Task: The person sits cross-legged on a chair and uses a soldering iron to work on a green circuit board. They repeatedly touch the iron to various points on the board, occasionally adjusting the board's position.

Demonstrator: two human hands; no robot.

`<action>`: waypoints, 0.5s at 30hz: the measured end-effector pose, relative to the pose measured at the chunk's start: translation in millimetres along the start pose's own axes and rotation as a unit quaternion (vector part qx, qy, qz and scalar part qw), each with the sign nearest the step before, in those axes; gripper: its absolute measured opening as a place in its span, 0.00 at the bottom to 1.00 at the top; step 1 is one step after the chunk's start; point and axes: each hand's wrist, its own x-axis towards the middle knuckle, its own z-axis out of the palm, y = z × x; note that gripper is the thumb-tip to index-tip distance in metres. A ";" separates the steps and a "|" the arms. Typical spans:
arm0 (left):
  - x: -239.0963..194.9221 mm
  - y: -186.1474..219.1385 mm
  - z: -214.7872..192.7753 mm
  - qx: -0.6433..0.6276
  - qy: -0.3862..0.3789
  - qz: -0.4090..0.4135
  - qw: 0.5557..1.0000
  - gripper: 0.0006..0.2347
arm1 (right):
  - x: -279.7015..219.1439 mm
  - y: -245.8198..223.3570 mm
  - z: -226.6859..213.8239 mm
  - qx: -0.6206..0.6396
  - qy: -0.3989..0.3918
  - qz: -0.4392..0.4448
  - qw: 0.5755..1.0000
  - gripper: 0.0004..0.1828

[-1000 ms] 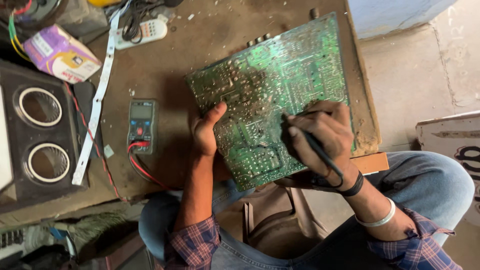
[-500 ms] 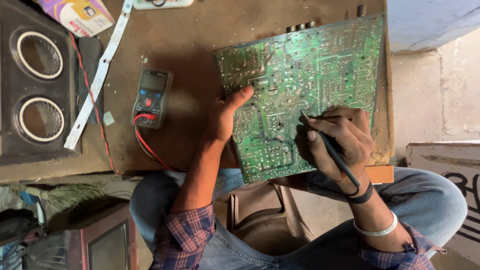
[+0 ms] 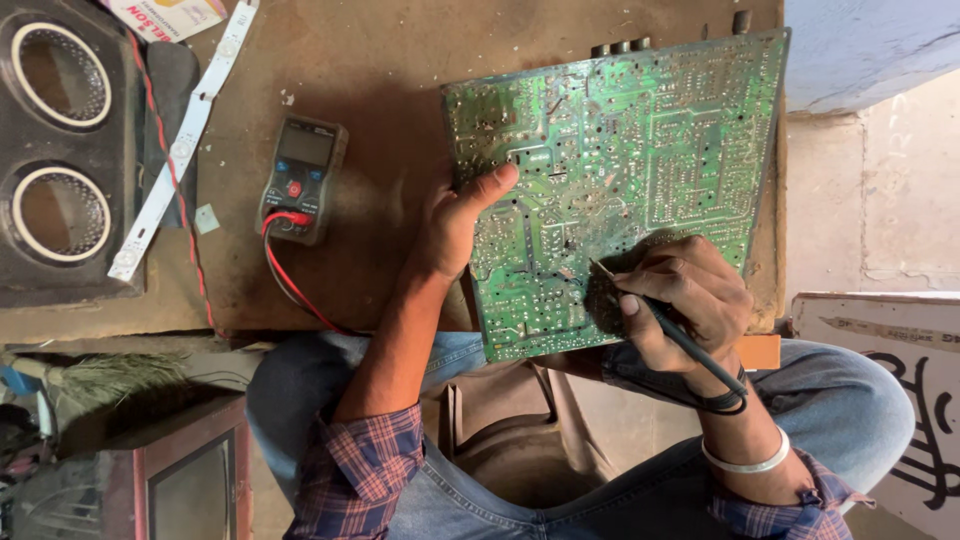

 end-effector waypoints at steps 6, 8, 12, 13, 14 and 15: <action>-1.5 -3.4 1.5 -0.021 0.017 -0.015 1.000 0.16 | -0.5 1.0 0.6 -0.008 0.008 0.005 1.000 0.06; -0.4 -3.4 0.9 -0.013 0.018 -0.011 1.000 0.16 | 0.0 -0.4 0.7 -0.009 0.005 0.007 1.000 0.05; 2.0 -6.8 1.7 -0.033 0.013 0.008 0.999 0.18 | -1.5 -0.9 0.1 -0.014 0.002 0.012 1.000 0.07; 2.1 -7.6 1.2 -0.029 0.014 0.010 0.999 0.18 | -2.7 -0.6 0.3 -0.011 0.002 0.012 1.000 0.07; 1.9 -8.2 1.0 -0.025 0.015 0.013 0.999 0.18 | -3.9 -0.3 0.6 -0.008 0.003 0.013 1.000 0.07; 1.6 -8.0 1.0 -0.020 0.014 0.015 1.000 0.19 | -5.2 0.1 1.0 -0.006 0.006 0.013 1.000 0.07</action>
